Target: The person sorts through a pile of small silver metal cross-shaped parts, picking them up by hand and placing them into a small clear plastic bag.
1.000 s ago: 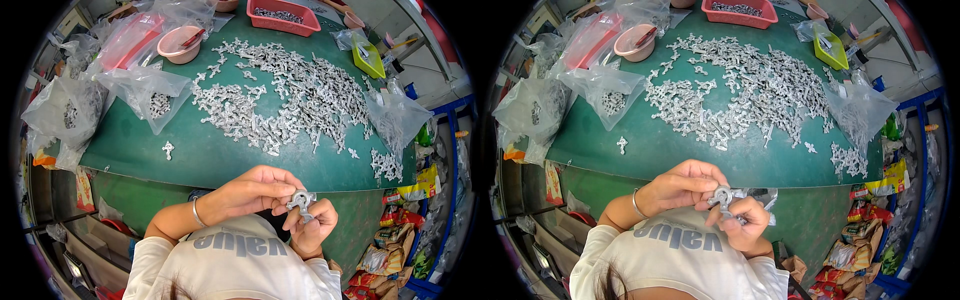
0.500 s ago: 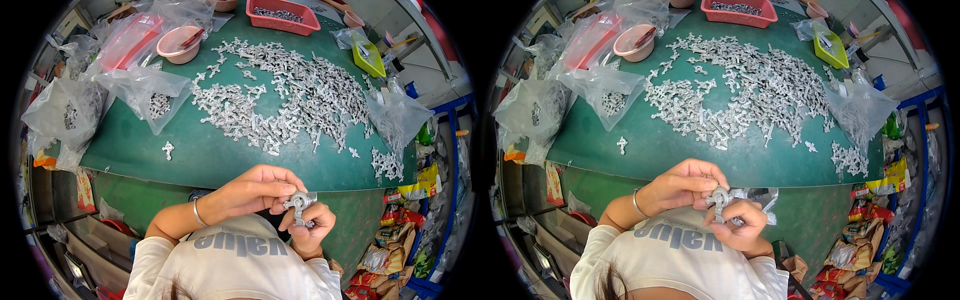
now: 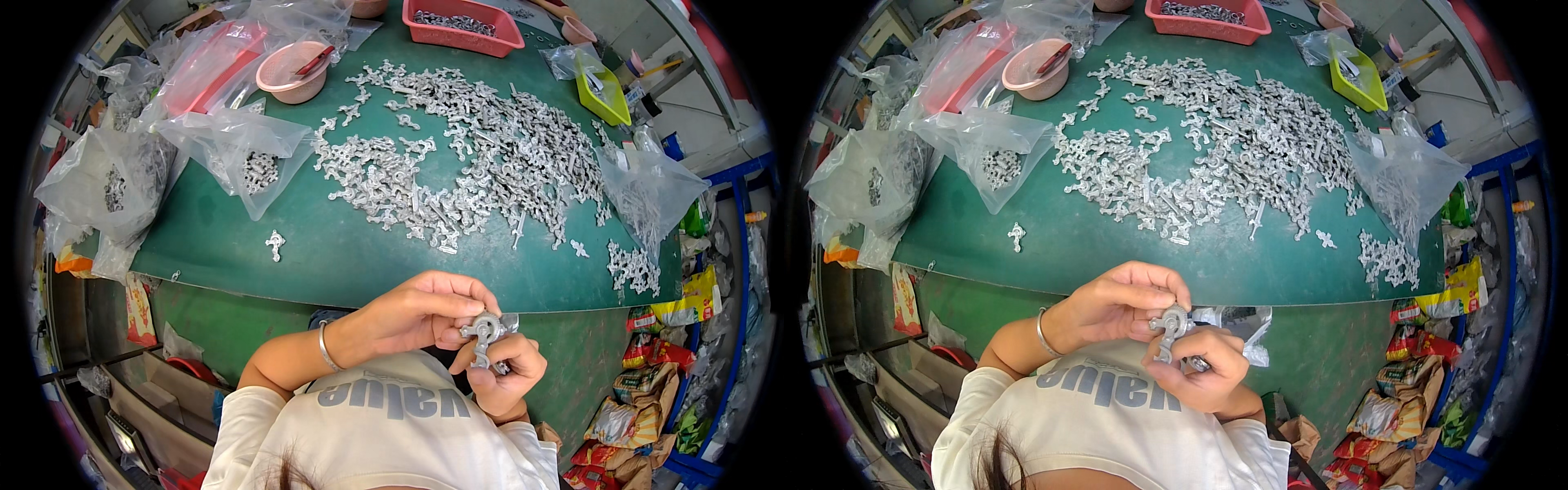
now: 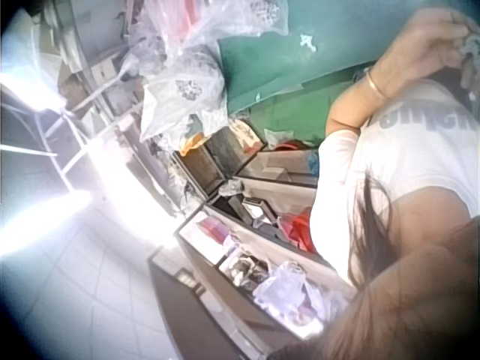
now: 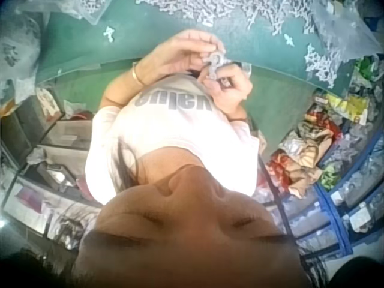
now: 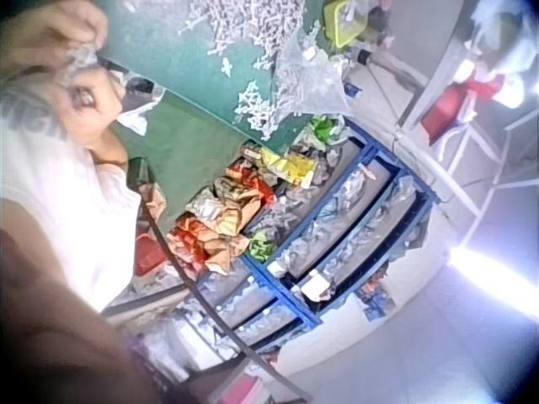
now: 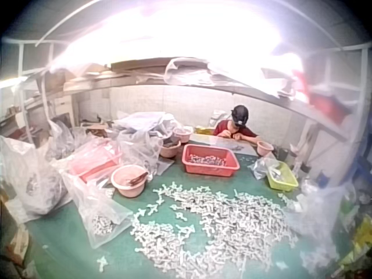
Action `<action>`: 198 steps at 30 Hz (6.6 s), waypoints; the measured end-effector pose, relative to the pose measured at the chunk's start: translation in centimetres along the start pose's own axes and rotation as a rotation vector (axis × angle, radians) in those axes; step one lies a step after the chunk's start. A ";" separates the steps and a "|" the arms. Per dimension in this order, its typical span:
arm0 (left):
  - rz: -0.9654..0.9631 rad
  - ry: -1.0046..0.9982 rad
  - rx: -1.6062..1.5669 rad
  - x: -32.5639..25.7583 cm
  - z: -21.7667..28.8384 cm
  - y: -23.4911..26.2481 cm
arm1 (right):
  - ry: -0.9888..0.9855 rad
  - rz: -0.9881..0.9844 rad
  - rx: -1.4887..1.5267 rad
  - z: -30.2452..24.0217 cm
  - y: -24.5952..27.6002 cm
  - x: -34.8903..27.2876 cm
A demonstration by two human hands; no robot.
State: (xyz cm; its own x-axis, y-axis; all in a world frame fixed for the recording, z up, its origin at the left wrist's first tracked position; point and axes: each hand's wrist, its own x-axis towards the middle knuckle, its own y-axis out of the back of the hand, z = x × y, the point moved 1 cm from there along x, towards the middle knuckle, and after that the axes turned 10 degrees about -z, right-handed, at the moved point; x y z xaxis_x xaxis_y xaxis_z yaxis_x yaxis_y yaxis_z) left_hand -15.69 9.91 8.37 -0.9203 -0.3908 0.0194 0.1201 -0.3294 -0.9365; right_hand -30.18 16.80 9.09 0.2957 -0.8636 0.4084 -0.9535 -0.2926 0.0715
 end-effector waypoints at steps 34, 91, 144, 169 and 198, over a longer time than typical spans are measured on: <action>0.093 -0.338 0.811 -1.1 0.0 -1.8 | 0.157 0.060 -0.115 -0.3 0.4 0.7; 0.046 -0.053 0.053 -0.6 -0.3 -0.5 | -0.021 0.155 0.036 -0.2 0.0 -0.5; -0.059 -0.607 0.685 -2.1 -1.0 -1.3 | 0.046 0.518 -0.076 -1.3 -0.2 1.7; -0.119 -0.800 1.136 -3.8 -2.8 -3.2 | 0.462 -0.363 -0.863 -7.5 -2.6 0.8; -0.171 -0.620 0.812 -3.3 -6.0 -4.0 | 0.206 0.095 -0.911 -6.5 -1.2 -4.1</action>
State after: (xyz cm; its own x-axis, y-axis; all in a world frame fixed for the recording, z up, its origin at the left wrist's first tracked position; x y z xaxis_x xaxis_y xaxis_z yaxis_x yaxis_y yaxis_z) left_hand -15.40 17.67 9.92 -0.6232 -0.5827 0.5216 0.4324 -0.8125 -0.3909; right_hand -30.58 23.34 13.26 0.2817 -0.7522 0.5957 -0.6766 0.2845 0.6791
